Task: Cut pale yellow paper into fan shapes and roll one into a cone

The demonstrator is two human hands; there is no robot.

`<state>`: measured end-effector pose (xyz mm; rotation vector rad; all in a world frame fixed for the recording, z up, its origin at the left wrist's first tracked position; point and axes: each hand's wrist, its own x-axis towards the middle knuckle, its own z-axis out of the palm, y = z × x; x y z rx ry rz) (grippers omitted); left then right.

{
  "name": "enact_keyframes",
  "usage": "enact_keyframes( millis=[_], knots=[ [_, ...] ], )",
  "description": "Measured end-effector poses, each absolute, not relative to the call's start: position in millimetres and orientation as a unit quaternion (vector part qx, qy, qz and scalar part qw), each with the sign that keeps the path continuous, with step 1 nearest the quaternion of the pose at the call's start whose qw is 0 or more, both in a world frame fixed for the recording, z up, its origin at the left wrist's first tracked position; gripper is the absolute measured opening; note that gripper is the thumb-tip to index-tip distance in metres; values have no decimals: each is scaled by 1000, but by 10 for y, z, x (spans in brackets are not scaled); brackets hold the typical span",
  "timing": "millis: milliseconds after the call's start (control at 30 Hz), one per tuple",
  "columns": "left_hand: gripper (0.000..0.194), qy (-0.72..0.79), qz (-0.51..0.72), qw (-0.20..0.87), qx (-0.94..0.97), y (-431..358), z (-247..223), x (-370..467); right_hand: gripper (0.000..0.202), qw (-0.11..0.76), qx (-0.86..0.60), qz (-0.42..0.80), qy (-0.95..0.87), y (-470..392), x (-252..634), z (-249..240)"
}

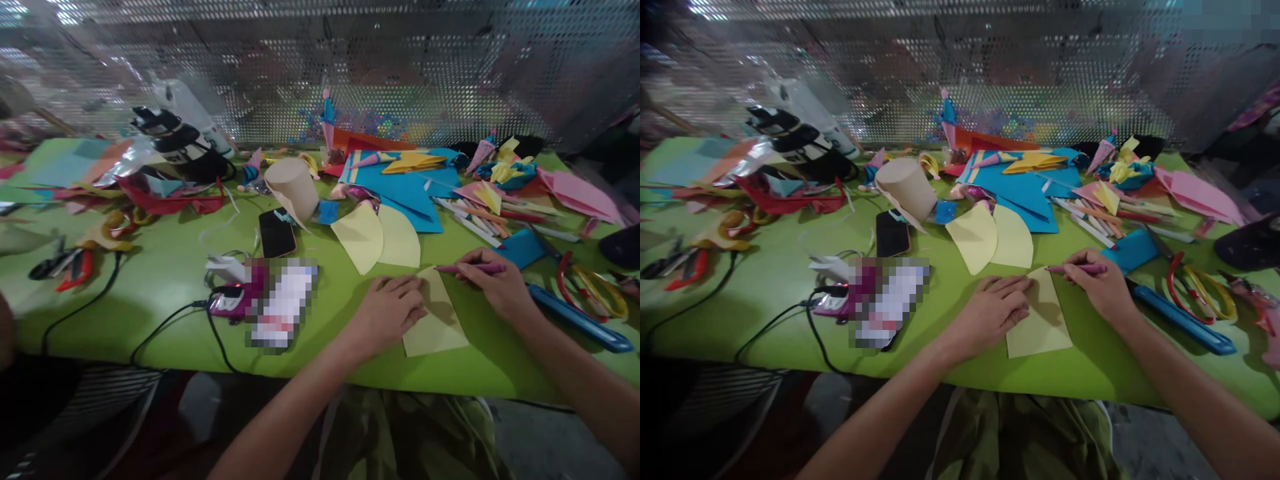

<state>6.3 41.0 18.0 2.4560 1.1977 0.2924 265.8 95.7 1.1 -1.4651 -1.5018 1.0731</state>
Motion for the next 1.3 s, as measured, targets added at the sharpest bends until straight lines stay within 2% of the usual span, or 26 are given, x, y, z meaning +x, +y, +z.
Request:
enact_keyframes(
  millis=[200, 767, 1067, 1300],
  knots=[
    [34, 427, 116, 192, 876, 414, 152, 57, 31, 374, -580, 397, -605, 988, 2670, -45],
    [33, 433, 113, 210, 869, 409, 174, 65, 24, 348, -579, 395, -622, 981, 2673, -4],
    [32, 435, 97, 212, 870, 419, 209, 66, 13, 343, -583, 392, -624, 949, 2653, 56],
    [30, 433, 106, 213, 869, 414, 204, 66, 14, 341, -577, 398, -626, 918, 2678, 55]
  ],
)
